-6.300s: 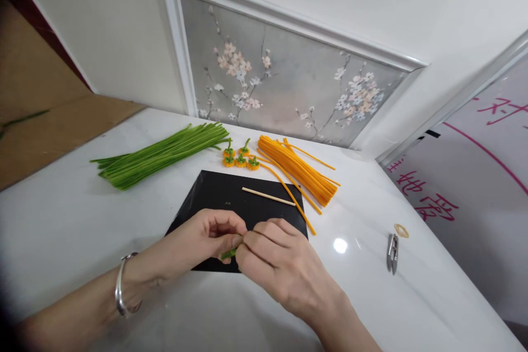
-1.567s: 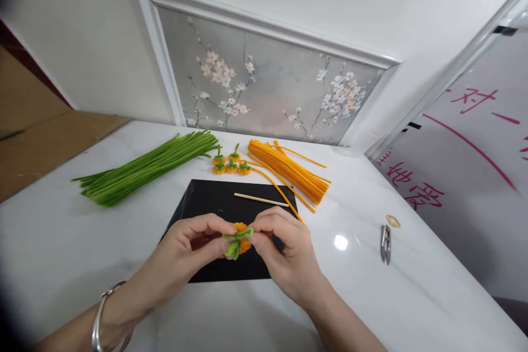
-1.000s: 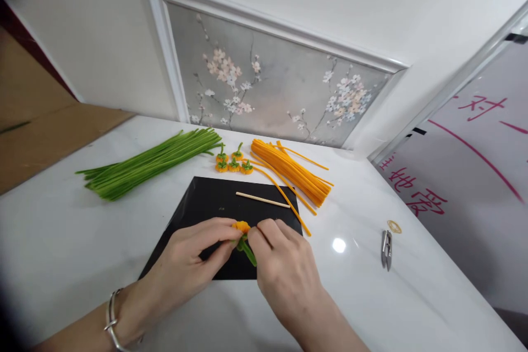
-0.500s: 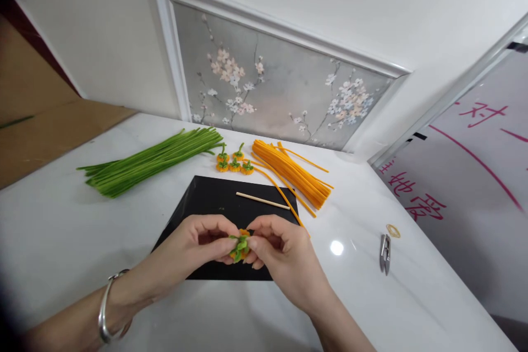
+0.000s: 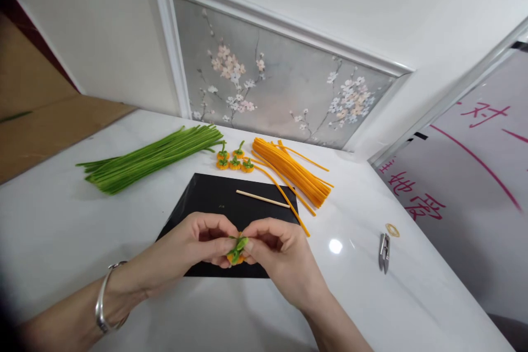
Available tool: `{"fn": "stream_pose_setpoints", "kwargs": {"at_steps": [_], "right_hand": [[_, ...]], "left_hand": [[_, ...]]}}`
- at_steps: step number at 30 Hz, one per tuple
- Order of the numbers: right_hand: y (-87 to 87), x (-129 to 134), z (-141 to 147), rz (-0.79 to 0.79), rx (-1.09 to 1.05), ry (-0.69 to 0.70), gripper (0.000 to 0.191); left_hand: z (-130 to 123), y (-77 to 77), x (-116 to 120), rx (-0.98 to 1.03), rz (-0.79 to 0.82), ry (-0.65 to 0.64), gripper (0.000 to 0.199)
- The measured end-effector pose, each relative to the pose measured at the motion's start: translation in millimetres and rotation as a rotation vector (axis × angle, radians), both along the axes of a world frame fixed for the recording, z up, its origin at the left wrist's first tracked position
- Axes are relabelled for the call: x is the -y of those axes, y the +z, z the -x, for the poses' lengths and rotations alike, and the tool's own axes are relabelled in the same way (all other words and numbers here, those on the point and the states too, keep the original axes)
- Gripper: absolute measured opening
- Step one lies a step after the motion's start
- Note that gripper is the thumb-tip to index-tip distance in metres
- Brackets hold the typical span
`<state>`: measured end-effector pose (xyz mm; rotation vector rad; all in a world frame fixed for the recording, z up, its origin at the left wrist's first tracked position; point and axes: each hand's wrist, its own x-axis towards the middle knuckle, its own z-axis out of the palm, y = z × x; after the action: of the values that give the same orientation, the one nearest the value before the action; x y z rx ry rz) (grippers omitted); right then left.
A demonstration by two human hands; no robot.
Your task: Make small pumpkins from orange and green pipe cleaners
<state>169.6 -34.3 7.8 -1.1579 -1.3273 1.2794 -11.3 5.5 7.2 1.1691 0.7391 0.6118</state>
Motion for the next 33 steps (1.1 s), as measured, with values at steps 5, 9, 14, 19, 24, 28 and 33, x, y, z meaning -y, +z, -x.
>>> {"fn": "stream_pose_setpoints", "kwargs": {"at_steps": [5, 9, 14, 19, 24, 28, 33], "right_hand": [[3.3, 4.9, -0.1, -0.173, 0.209, -0.021, 0.004], [7.6, 5.6, -0.3, -0.062, 0.131, 0.023, 0.002], [6.2, 6.7, -2.0, 0.001, 0.115, 0.038, 0.004], [5.9, 6.2, -6.9, -0.414, 0.477, -0.043, 0.010], [9.8, 3.7, -13.3, -0.334, 0.530, 0.026, 0.016], [10.8, 4.2, -14.0, -0.206, 0.533, 0.042, 0.002], [5.7, 2.6, -5.8, -0.106, 0.372, 0.063, 0.010]], "left_hand": [[0.4, -0.1, -1.3, -0.028, -0.044, 0.013, 0.011], [-1.5, 1.0, 0.5, -0.076, -0.185, 0.038, 0.010], [-1.8, -0.2, 1.3, -0.090, -0.217, 0.039, 0.012], [1.6, -2.3, -1.0, 0.011, 0.029, -0.006, 0.016], [3.3, -2.7, -2.7, 0.026, 0.097, -0.023, 0.019], [1.7, -1.5, -2.1, -0.014, 0.084, -0.009, 0.019], [0.1, -0.4, -1.2, -0.013, 0.085, -0.003, 0.017]]}}
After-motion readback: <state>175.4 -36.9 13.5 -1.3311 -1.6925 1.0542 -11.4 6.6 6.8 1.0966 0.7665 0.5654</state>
